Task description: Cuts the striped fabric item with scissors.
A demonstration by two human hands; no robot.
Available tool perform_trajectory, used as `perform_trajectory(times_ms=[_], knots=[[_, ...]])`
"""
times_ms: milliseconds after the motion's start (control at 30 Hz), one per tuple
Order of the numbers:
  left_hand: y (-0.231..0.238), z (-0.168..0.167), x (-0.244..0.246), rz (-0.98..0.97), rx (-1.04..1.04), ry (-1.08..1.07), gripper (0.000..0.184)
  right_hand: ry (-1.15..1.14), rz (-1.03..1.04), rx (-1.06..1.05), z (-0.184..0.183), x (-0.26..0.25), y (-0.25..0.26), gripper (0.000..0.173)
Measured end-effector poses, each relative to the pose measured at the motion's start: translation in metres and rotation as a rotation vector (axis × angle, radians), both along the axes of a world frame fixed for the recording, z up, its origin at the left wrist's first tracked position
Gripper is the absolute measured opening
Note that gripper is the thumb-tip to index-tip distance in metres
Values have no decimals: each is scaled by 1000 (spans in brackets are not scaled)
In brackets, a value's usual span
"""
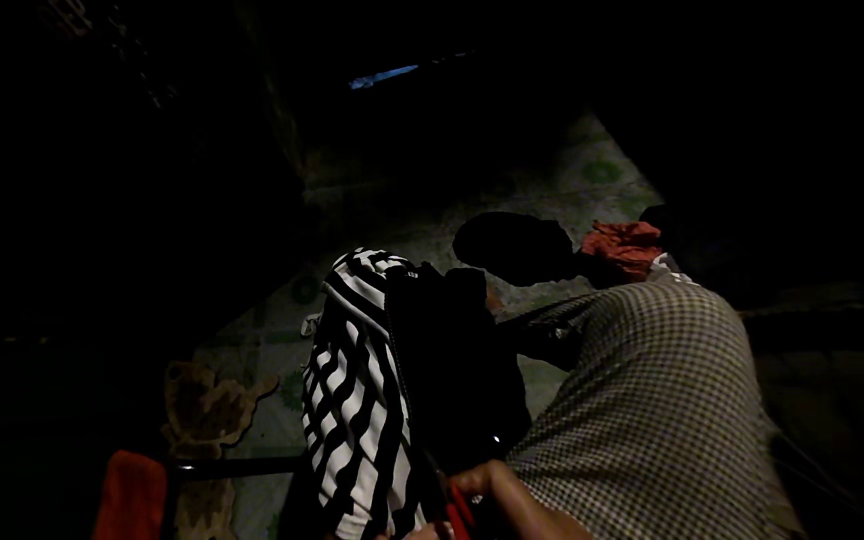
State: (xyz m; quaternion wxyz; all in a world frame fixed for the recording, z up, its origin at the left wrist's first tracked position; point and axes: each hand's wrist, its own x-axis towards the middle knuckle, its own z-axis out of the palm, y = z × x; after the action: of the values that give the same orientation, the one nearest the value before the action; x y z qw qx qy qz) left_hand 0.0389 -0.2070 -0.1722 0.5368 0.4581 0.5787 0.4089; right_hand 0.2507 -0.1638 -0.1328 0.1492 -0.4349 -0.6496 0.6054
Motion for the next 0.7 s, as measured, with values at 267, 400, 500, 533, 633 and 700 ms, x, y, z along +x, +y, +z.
perform_trajectory(times_ms=[267,400,500,533,633,700], knots=[[-5,-2,5,28,-24,0,33,7,-50,-14,-1,-4,-3,39],[-4,5,9,60,-61,19,33,-43,-69,10,0,-7,-1,41],[-7,-6,4,22,-12,13,36,-63,-84,21,-1,-8,0,43],[-7,-6,4,22,-5,19,37,-62,-90,29,-1,-8,0,43],[-3,2,9,46,-24,22,39,-59,-107,46,-3,-9,0,42],[-4,4,9,51,-71,40,41,-59,-115,51,-3,-10,0,42]])
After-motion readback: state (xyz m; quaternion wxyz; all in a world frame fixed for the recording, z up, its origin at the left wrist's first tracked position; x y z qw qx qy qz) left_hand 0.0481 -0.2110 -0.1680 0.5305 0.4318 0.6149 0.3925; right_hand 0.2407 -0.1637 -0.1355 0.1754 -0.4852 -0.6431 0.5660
